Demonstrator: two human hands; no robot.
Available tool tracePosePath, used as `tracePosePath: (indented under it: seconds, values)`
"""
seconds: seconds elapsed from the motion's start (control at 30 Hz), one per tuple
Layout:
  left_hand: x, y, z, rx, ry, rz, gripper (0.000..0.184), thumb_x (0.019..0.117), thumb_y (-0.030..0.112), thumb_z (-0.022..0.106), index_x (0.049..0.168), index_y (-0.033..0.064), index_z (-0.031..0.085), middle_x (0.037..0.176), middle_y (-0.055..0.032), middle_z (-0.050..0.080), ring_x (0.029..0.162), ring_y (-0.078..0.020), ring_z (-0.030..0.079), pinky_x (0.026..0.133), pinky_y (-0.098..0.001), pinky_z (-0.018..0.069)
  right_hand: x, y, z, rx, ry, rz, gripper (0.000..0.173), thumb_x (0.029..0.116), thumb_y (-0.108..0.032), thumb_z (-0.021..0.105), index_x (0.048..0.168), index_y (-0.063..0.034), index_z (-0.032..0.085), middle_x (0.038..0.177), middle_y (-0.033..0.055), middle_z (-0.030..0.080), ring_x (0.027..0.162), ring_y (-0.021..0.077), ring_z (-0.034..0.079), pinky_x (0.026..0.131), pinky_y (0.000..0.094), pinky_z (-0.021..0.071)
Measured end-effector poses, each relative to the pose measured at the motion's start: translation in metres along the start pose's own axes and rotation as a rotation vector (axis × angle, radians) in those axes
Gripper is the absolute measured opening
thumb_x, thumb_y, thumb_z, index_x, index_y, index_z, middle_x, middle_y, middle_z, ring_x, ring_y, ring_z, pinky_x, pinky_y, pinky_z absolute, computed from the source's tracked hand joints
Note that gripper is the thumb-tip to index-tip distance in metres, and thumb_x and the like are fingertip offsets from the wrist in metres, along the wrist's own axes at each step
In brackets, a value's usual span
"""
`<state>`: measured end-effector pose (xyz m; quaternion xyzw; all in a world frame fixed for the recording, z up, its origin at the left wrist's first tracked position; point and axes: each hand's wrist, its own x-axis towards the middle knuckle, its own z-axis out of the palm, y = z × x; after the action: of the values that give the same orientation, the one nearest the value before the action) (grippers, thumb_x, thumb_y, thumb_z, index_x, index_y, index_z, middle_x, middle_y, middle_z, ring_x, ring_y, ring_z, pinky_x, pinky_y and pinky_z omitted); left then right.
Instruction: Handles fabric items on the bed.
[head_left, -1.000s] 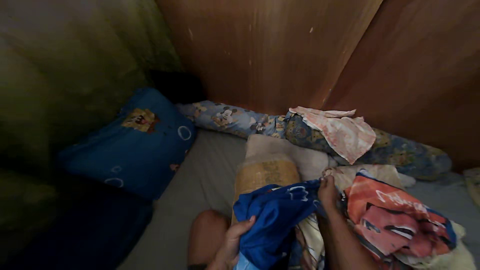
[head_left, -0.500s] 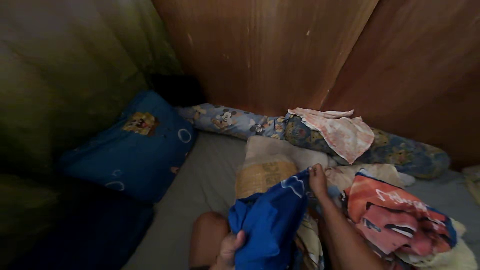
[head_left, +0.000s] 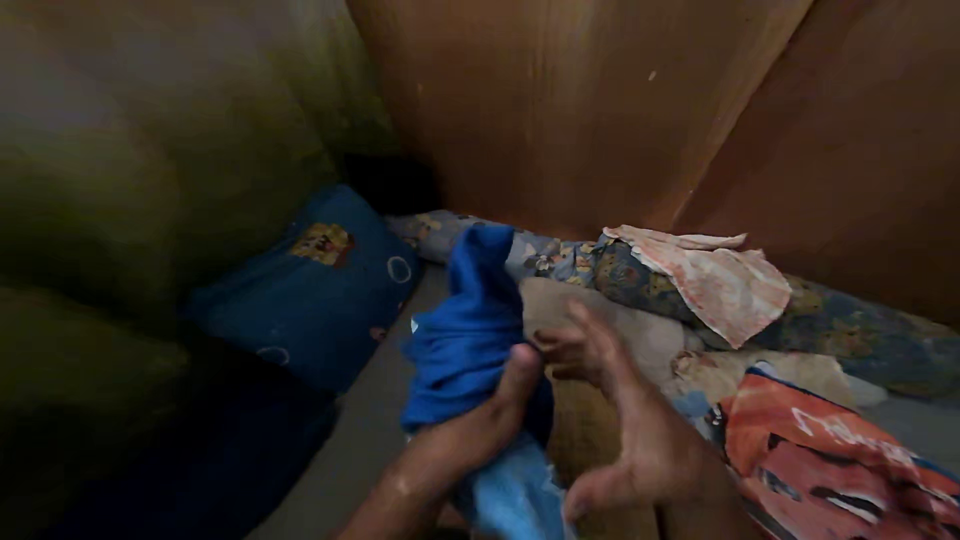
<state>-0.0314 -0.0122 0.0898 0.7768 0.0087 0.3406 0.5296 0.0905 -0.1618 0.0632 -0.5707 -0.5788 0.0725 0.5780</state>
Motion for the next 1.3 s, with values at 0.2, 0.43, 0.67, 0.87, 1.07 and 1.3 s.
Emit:
tracePosePath:
  seconds: [0.2, 0.43, 0.67, 0.87, 1.07, 1.3]
  values:
    - [0.011, -0.015, 0.001, 0.123, -0.355, 0.037, 0.038, 0.0954, 0.045, 0.068, 0.113, 0.0112, 0.074, 0.107, 0.0076, 0.073, 0.105, 0.0053, 0.064, 0.097, -0.0207, 0.0537, 0.012, 0.010, 0.020, 0.033, 0.314, 0.065, 0.038, 0.0926, -0.003, 0.062, 0.129, 0.0062, 0.054, 0.123, 0.0064, 0.065, 0.112, 0.0028, 0.063, 0.098, 0.0221, 0.0538]
    - [-0.041, -0.045, -0.058, 0.951, -0.255, -0.536, 0.040, 0.1000, 0.045, 0.060, 0.113, 0.0106, 0.076, 0.114, -0.0188, 0.073, 0.113, -0.0383, 0.067, 0.098, -0.0658, 0.0468, 0.020, 0.044, -0.020, 0.228, 0.468, 0.576, 0.027, 0.1052, -0.002, 0.035, 0.116, 0.0015, 0.060, 0.102, 0.0012, 0.067, 0.094, 0.0006, 0.063, 0.087, 0.0187, 0.0531]
    - [-0.069, -0.059, -0.065, 0.945, -0.501, -0.654, 0.045, 0.1057, 0.043, 0.050, 0.136, 0.0135, 0.064, 0.130, -0.0166, 0.067, 0.125, -0.0350, 0.062, 0.106, -0.0611, 0.0440, 0.012, 0.104, -0.012, -0.065, 0.068, 0.819, 0.036, 0.1019, -0.004, 0.053, 0.138, 0.0001, 0.054, 0.134, 0.0168, 0.061, 0.118, 0.0184, 0.061, 0.101, 0.0340, 0.0503]
    - [-0.169, -0.119, -0.044, 0.643, -0.965, -1.036, 0.066, 0.1038, 0.046, 0.054, 0.154, 0.0054, 0.042, 0.148, -0.0253, 0.051, 0.133, -0.0438, 0.053, 0.108, -0.0641, 0.0415, -0.075, 0.173, -0.039, -0.591, -0.078, 1.340, 0.092, 0.0958, -0.051, 0.067, 0.160, -0.0019, 0.024, 0.154, 0.0323, 0.038, 0.143, 0.0482, 0.040, 0.116, 0.0604, 0.0348]
    - [-0.108, -0.119, -0.051, 0.760, -0.361, -0.771, 0.036, 0.0983, 0.024, 0.065, 0.128, 0.0037, 0.064, 0.123, -0.0216, 0.064, 0.119, -0.0396, 0.060, 0.101, -0.0574, 0.0480, -0.111, 0.185, -0.019, -0.038, 0.351, 1.453, 0.083, 0.0934, -0.033, 0.076, 0.156, -0.0042, 0.031, 0.142, 0.0254, 0.054, 0.126, 0.0355, 0.058, 0.104, 0.0534, 0.0487]
    - [-0.115, -0.166, -0.042, 0.854, -0.489, -1.037, 0.051, 0.1010, 0.029, 0.060, 0.143, 0.0011, 0.053, 0.142, -0.0263, 0.053, 0.133, -0.0452, 0.050, 0.104, -0.0616, 0.0452, -0.107, 0.124, -0.085, -0.090, 0.578, 1.128, 0.065, 0.0912, -0.012, 0.074, 0.147, -0.0002, 0.042, 0.128, 0.0177, 0.062, 0.106, 0.0199, 0.067, 0.090, 0.0398, 0.0585]
